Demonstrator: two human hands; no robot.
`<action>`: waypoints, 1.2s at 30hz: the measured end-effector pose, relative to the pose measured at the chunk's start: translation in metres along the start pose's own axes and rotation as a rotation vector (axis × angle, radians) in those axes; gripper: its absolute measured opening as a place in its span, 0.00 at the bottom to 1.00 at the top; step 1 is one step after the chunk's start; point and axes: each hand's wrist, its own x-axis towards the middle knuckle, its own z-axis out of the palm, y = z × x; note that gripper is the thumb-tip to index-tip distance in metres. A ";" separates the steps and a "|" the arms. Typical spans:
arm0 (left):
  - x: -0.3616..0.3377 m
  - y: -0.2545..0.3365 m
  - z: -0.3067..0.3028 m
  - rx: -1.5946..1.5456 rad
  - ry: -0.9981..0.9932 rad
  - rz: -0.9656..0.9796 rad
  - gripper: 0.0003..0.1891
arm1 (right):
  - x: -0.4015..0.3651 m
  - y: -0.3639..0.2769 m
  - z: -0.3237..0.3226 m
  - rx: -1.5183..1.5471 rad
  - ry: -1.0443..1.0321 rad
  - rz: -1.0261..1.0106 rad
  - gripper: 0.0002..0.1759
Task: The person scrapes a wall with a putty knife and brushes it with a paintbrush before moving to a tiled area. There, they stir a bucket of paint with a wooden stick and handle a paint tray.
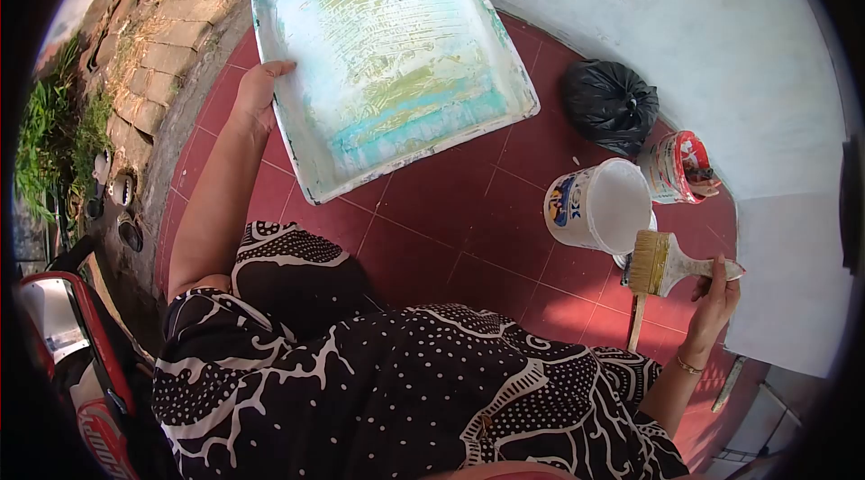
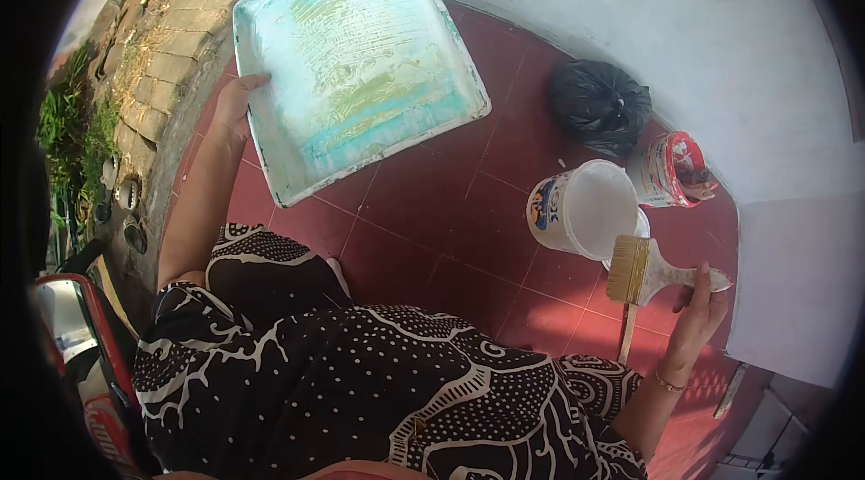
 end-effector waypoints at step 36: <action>0.043 -0.106 -0.029 0.311 0.056 0.058 0.20 | -0.013 -0.015 0.010 -0.052 -0.068 0.032 0.13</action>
